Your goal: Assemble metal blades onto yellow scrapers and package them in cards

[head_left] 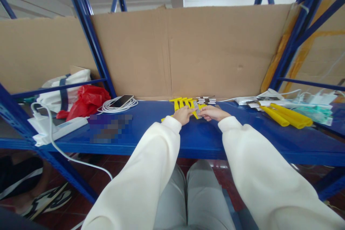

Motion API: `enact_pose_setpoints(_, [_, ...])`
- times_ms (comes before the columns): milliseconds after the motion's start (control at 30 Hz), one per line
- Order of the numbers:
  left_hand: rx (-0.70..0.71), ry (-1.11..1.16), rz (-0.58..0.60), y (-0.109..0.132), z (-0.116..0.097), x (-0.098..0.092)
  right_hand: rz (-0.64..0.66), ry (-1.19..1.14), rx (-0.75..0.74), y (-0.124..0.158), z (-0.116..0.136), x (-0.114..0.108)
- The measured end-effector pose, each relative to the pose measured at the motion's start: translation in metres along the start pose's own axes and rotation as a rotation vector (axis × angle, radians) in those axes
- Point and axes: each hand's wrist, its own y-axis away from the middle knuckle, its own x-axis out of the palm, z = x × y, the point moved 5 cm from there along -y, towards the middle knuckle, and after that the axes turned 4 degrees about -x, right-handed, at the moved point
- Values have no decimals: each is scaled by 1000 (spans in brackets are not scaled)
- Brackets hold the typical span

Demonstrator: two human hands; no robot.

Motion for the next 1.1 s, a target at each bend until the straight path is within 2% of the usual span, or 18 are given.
enact_pose_setpoints(100, [-17,-9,-7,1,0,-1,-52,-24,-9,-1,2,-5])
enact_pose_setpoints(200, [-42,-11,-14,2,0,-2,-271,45,-53,-3,2,-25])
enact_pose_setpoints(300, [-69,-1,-16,3,1,-4,-563,365,-77,-1,3,-47])
enact_pose_setpoints(367, [-85,6,-13,4,1,-6,-627,606,-67,-1,4,-53])
enact_pose_setpoints(467, [-95,23,-8,4,1,-7,-576,843,7,0,3,-51])
enact_pose_setpoints(600, [-103,45,-16,4,2,-7,-497,985,126,4,4,-44])
enact_pose_setpoints(767, [-101,49,-21,4,2,-7,-476,981,157,4,4,-44])
enact_pose_setpoints(1100, [-95,31,-18,3,4,-3,-439,938,111,-4,-4,-47])
